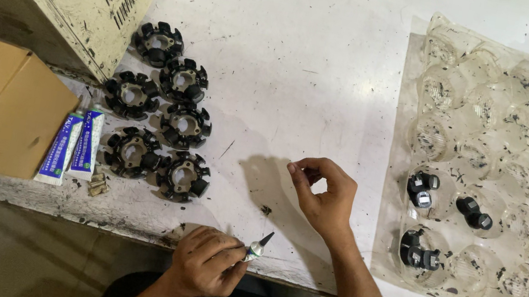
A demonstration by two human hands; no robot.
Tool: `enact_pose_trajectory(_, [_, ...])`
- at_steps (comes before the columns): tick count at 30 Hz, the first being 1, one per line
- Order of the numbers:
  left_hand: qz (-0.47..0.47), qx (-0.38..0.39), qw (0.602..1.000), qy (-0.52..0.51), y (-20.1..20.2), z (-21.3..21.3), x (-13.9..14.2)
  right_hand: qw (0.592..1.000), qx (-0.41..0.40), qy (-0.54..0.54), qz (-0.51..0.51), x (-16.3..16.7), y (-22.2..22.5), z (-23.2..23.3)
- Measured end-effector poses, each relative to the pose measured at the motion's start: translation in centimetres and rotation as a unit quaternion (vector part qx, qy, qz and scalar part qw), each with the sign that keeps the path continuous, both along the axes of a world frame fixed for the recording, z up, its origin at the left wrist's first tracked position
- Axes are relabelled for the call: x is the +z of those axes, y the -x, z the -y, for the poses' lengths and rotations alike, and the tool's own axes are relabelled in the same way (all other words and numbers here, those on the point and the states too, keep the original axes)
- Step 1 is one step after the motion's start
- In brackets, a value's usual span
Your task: The person picks up black clutch shoe hub assemblies from a tray, squeezes adhesive from a small tube onto them, and presses small black pad components onto the glued spots, placing finished assemblies back on the bench. They repeat this for several hubs, occasionally repositioning parts on the work surface.
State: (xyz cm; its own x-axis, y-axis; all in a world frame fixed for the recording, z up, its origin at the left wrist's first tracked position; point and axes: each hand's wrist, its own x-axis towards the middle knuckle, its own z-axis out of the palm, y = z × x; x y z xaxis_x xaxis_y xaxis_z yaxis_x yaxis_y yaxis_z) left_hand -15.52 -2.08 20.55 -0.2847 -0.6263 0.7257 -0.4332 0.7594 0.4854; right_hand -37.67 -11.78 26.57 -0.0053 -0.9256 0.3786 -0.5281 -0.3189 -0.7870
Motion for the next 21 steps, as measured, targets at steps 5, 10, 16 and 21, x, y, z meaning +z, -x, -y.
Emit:
enact_pose_trajectory(5, [-0.006, 0.007, 1.0, 0.01, -0.1, -0.1, 0.3, 1.0, -0.004, -0.005, -0.012, 0.1, -0.1, -0.1])
enact_pose_trajectory(10, [0.003, 0.008, 1.0, 0.021, -0.1, -0.2, -0.2, 1.0, -0.004, 0.004, -0.016, -0.1, -0.2, -0.3])
enact_pose_trajectory(16, [0.015, 0.014, 0.999, 0.032, -0.3, -0.3, -1.1, 1.0, 0.014, 0.001, -0.025, -0.4, -0.4, -0.3])
enact_pose_trajectory(21, [0.027, 0.019, 0.999, 0.042, -0.3, -0.2, -1.6, 0.999, 0.0, -0.006, -0.036, -0.4, -0.5, -0.3])
